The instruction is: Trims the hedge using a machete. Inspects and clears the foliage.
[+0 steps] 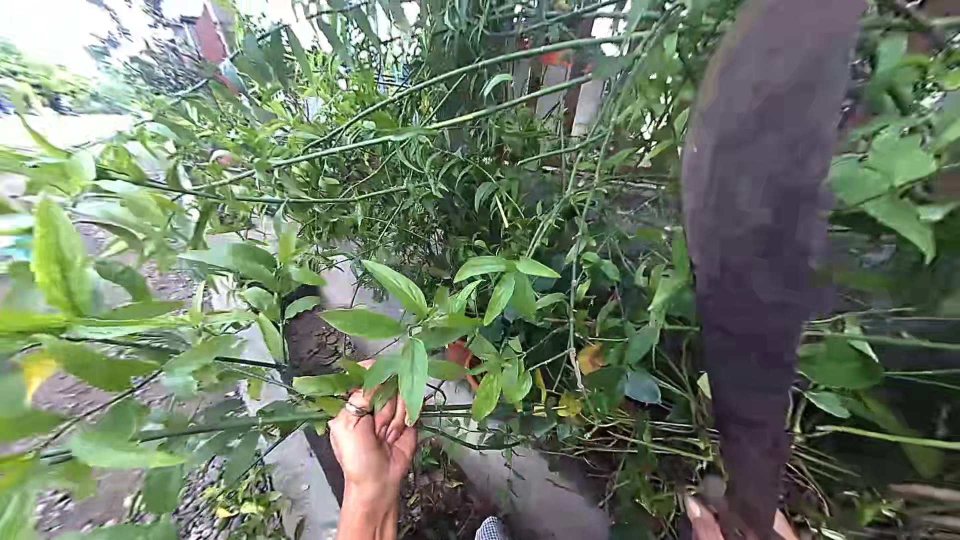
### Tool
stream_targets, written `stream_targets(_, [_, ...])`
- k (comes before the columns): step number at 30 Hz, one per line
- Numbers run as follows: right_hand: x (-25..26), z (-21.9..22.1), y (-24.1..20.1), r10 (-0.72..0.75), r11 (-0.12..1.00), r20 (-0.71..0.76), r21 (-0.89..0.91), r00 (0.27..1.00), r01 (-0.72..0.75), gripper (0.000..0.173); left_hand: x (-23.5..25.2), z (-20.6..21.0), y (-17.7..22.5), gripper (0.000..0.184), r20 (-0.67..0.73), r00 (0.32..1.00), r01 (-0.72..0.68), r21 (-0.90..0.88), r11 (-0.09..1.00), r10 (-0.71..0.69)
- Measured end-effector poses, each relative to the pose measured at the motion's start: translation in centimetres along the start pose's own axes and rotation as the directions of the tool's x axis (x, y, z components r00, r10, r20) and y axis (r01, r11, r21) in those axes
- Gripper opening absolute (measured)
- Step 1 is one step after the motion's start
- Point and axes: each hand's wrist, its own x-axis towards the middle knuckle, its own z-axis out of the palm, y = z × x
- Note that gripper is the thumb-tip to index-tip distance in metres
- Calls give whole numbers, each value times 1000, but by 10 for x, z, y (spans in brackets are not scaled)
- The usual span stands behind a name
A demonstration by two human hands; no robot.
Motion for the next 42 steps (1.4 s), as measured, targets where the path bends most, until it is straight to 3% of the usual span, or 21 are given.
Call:
stream_targets(5, [62, 17, -23, -268, 951, -81, -183, 960, 250, 32, -17, 2, 5, 62, 14, 999, 53, -47, 997, -52])
stream_targets(8, [84, 36, -19, -331, 930, -79, -195, 940, 311, 32, -21, 3, 13, 63, 48, 995, 90, -124, 988, -85])
stream_targets(13, [89, 74, -4, -242, 956, 30, -163, 970, 243, 30, -22, -3, 18, 61, 16, 994, 108, -122, 987, -107])
stream_targets(17, [84, 87, 1, -216, 974, 4, -61, 976, 216, 31, -17, -13, 15, 60, -6, 994, 111, -94, 989, -112])
stream_targets(22, [99, 67, -31, -275, 959, -103, 45, 956, 281, 31, -11, -13, 11, 60, -45, 994, 94, -29, 995, -95])
stream_targets(27, [135, 40, -47, -335, 940, -201, -9, 920, 340, 32, -11, -11, -2, 61, -53, 984, 165, -72, 984, -168])
stream_targets(34, [157, 45, -35, -180, 983, -162, 2, 970, 183, 36, 3, 12, -3, 56, 84, 950, 305, -49, 951, -300])
stream_targets(38, [153, 64, -42, -24, 980, -52, 194, 998, 33, 40, 11, 23, -12, 54, 191, 929, 320, 22, 947, -318])
stream_targets(42, [157, 85, -64, -11, 785, 50, 619, 999, -22, 25, 1, 16, -28, 56, 113, 935, 332, 46, 942, -335])
